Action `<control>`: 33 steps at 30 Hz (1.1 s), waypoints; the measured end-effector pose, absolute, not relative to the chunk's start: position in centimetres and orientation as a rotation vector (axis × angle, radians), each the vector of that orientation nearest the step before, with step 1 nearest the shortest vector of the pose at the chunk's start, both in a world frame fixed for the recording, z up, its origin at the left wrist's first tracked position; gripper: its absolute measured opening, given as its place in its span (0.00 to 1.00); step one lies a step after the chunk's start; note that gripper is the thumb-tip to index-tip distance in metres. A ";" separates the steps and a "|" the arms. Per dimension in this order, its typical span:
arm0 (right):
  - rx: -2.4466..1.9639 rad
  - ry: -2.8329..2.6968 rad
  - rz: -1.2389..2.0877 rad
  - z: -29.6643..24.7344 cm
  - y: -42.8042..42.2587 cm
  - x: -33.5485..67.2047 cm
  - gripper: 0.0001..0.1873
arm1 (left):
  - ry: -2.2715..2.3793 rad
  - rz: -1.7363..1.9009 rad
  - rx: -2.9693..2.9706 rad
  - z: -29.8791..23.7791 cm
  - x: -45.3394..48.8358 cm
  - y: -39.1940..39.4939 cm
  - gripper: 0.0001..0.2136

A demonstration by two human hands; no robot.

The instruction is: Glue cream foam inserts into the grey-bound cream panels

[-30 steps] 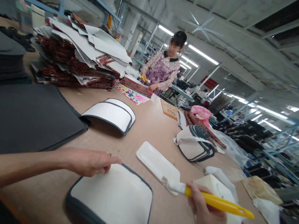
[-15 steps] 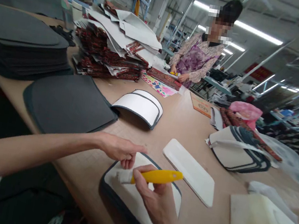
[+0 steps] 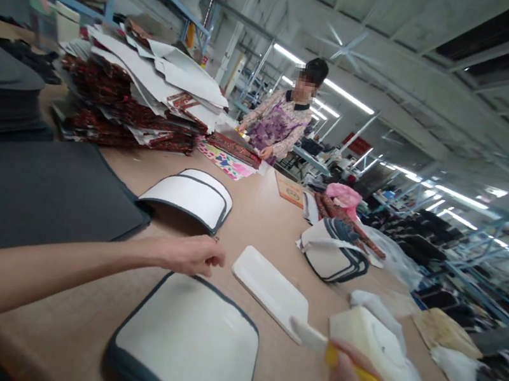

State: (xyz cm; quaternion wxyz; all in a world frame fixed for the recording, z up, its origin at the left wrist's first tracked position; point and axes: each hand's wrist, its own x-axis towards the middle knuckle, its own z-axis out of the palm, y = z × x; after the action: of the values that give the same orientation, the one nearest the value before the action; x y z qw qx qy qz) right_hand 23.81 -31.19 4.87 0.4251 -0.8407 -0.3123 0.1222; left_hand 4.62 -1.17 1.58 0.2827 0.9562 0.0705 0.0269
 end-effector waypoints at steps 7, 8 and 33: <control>-2.094 -1.016 0.079 -5.7 -28.6 30.1 0.17 | -0.020 0.059 2.772 -3.2 14.1 0.4 0.11; -2.129 -1.087 0.019 -7.0 -28.5 30.8 0.17 | -0.042 0.043 2.782 -3.8 14.7 0.7 0.12; -2.325 -1.335 0.384 -6.5 -29.3 36.6 0.23 | -0.346 -0.031 2.794 -3.7 17.7 2.6 0.07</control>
State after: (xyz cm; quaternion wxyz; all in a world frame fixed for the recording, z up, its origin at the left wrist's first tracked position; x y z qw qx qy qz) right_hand 36.62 -29.26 -6.49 0.2149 -0.8385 -0.4812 0.1384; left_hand 17.66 2.65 -3.70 0.1624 0.9792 -0.1213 -0.0107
